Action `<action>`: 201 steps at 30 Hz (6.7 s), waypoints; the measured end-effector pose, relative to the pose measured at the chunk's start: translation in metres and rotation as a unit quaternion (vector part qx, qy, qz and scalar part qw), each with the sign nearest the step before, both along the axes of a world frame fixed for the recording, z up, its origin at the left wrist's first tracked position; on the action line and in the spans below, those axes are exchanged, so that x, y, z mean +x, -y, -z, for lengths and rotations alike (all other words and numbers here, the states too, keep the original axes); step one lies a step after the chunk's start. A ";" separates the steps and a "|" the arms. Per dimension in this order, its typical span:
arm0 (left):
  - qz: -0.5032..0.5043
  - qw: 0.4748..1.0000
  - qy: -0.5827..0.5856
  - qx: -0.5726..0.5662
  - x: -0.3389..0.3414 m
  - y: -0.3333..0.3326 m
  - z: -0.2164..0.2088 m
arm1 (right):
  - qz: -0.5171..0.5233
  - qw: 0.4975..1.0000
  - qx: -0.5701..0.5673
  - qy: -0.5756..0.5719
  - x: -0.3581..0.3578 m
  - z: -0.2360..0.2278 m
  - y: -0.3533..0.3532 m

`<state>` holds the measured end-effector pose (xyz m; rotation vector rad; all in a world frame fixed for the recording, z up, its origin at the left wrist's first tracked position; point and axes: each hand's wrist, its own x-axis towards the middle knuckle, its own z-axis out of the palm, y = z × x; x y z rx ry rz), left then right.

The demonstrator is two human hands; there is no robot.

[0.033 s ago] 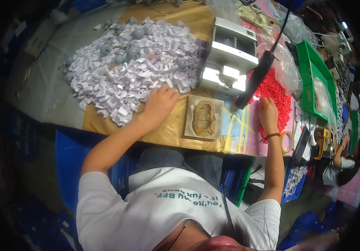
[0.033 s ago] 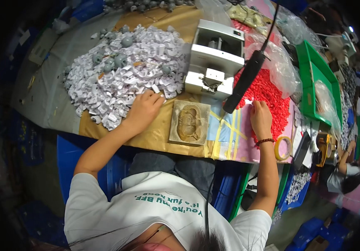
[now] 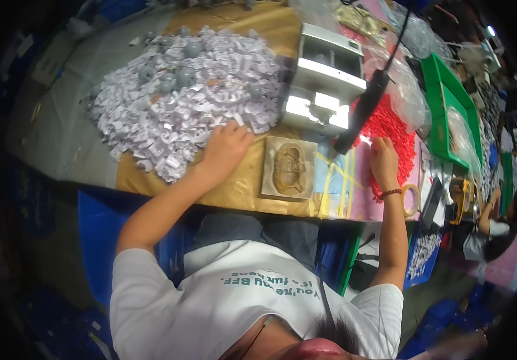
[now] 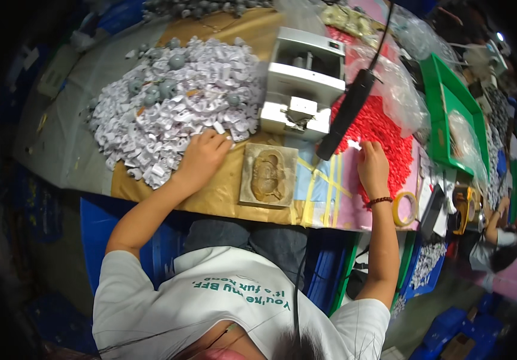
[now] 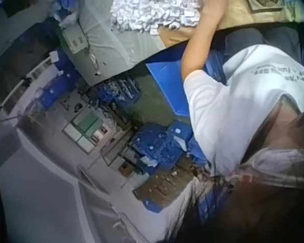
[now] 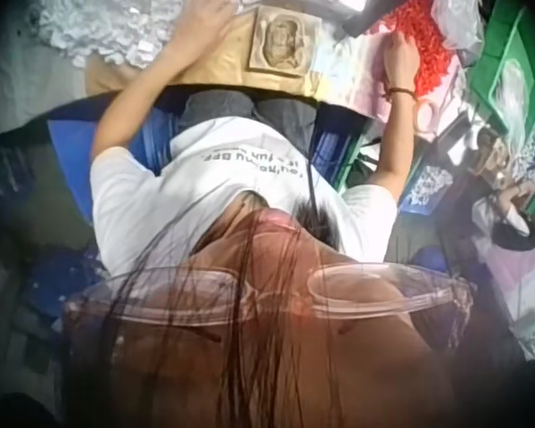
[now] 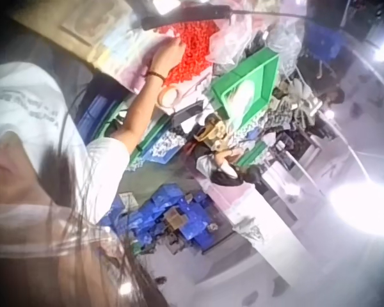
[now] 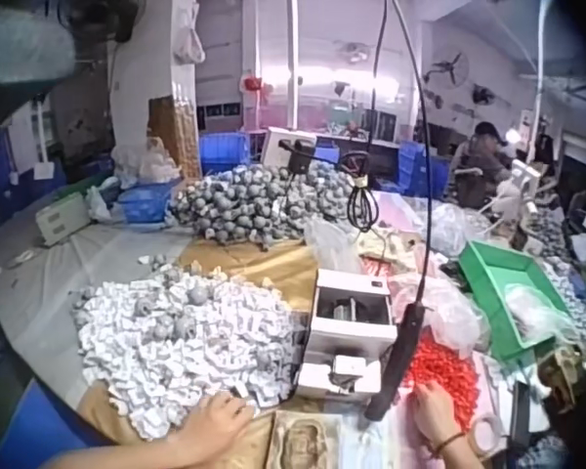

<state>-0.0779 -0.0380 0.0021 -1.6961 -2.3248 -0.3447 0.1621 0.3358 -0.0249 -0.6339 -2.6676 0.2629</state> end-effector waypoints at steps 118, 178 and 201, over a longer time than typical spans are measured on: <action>0.042 0.995 0.086 0.035 0.098 -0.030 0.004 | 0.027 0.708 -0.286 -0.646 0.164 -0.261 0.075; -0.037 0.984 0.145 0.102 0.102 -0.028 0.002 | -0.227 0.953 -0.196 0.027 0.007 -0.043 0.142; 0.010 0.979 0.172 0.108 0.087 -0.026 0.006 | -0.146 0.753 -0.642 0.017 -0.067 -0.054 0.138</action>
